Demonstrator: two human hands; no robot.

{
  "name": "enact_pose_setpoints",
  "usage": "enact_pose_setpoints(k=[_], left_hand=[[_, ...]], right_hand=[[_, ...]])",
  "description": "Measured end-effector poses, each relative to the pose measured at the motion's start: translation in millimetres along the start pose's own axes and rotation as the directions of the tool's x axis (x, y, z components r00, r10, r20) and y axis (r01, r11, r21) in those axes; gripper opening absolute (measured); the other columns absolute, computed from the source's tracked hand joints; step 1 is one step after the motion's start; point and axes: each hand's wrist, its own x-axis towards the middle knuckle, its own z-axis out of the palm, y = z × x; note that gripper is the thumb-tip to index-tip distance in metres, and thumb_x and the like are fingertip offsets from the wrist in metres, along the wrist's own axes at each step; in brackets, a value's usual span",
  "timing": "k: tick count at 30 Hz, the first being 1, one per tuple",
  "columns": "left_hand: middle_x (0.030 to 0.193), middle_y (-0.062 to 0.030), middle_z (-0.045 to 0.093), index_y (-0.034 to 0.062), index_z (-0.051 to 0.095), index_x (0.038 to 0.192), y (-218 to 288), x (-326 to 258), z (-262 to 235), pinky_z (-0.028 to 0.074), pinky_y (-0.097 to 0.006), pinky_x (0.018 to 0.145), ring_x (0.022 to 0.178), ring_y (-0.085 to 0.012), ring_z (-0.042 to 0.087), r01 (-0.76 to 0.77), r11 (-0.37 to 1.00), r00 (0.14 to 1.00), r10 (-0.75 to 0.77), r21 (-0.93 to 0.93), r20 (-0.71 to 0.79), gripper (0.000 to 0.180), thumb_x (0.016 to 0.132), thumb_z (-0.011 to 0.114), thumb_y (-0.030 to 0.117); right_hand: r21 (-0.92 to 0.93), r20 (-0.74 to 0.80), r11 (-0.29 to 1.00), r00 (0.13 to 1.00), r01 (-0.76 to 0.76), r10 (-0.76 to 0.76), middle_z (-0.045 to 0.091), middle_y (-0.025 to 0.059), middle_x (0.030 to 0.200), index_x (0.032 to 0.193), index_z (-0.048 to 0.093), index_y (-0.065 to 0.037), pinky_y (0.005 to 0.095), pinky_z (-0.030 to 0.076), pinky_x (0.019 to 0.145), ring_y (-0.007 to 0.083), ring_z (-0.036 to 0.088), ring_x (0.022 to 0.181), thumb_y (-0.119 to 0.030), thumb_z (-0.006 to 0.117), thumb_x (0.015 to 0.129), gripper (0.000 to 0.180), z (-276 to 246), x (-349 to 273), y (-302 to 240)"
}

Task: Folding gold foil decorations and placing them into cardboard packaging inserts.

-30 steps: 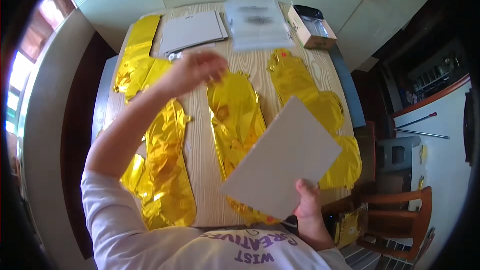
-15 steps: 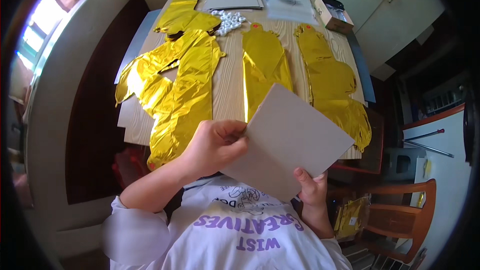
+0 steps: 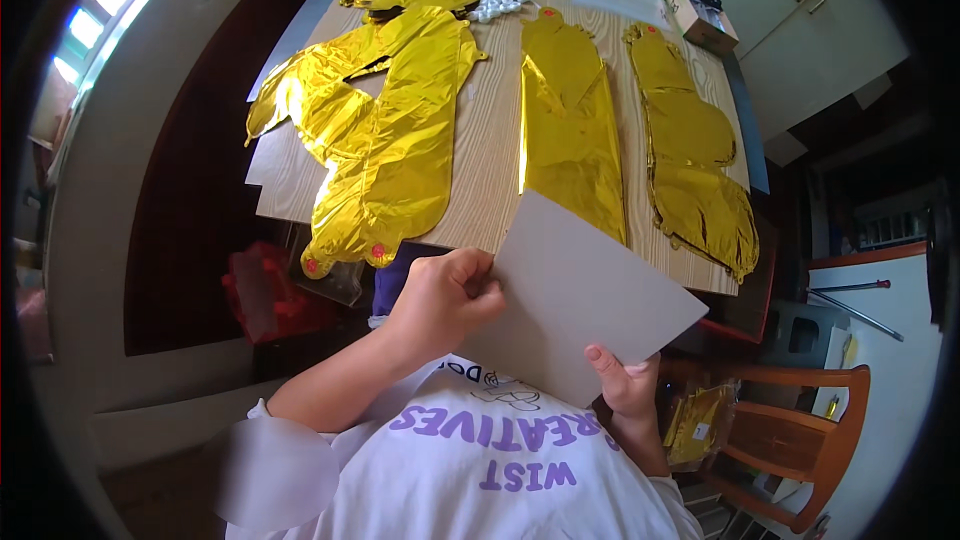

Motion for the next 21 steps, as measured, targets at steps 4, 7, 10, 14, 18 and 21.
enact_pose_setpoints(k=[4,7,10,14,18,21], left_hand=[[0.081,-0.0033,0.066,-0.0065,0.064,0.099,-11,-2,-5,0.05,-0.023,0.067,0.07,-0.0069,0.06,0.096,0.89,0.983,-0.013,-0.445,0.185,0.017,0.088,0.06,0.006],[0.088,-0.0054,0.068,-0.0039,0.065,0.103,-4,2,-15,0.053,-0.025,0.072,0.076,-0.0095,0.063,0.291,0.668,0.895,0.065,-0.686,0.442,0.018,0.089,0.062,0.008],[0.096,-0.0081,0.069,-0.0026,0.065,0.107,-9,7,-7,0.054,-0.027,0.076,0.083,-0.0123,0.065,0.347,0.596,0.85,0.126,-0.724,0.511,0.022,0.088,0.064,0.008],[0.098,-0.0083,0.069,-0.0019,0.065,0.108,-9,11,-2,0.054,-0.027,0.078,0.085,-0.0122,0.065,0.318,0.612,0.851,0.152,-0.724,0.503,0.023,0.087,0.066,0.006],[0.099,-0.0093,0.068,-0.0021,0.065,0.108,-10,14,0,0.055,-0.027,0.078,0.087,-0.013,0.066,0.367,0.601,0.84,0.115,-0.71,0.531,0.023,0.086,0.066,0.005],[0.099,-0.0096,0.068,-0.0019,0.065,0.108,-15,14,0,0.055,-0.027,0.078,0.088,-0.0132,0.066,0.446,0.513,0.797,0.145,-0.734,0.586,0.023,0.086,0.066,0.004]], right_hand=[[0.183,-0.025,0.98,0.996,-0.082,0.088,0.062,0.0057,0.108,0.117,0.056,0.0,0.0312,0.045,0.088,0.0164,0.058,0.098,-0.016,0.074,0.08,0.044,0,1,1],[0.505,-0.003,0.842,0.975,-0.192,0.224,0.063,0.0056,0.11,0.113,0.06,-0.002,0.0328,0.044,0.09,0.0169,0.059,0.101,-0.02,0.072,0.081,0.039,-2,5,16],[0.701,0.07,0.659,0.946,-0.271,0.316,0.061,0.0063,0.118,0.123,0.056,-0.005,0.0353,0.044,0.093,0.021,0.058,0.108,-0.022,0.075,0.078,0.052,1,7,37],[0.717,0.09,0.641,0.949,-0.272,0.302,0.059,0.0092,0.121,0.128,0.05,-0.003,0.037,0.046,0.094,0.0234,0.058,0.11,-0.028,0.073,0.081,0.058,4,5,44],[0.734,0.098,0.618,0.945,-0.281,0.313,0.059,0.0089,0.121,0.128,0.05,-0.003,0.0365,0.046,0.094,0.0234,0.058,0.11,-0.028,0.073,0.081,0.058,1,5,45],[0.735,0.104,0.622,0.951,-0.271,0.292,0.059,0.009,0.121,0.127,0.051,-0.003,0.0367,0.046,0.094,0.0234,0.058,0.11,-0.028,0.074,0.08,0.057,-2,1,49]])
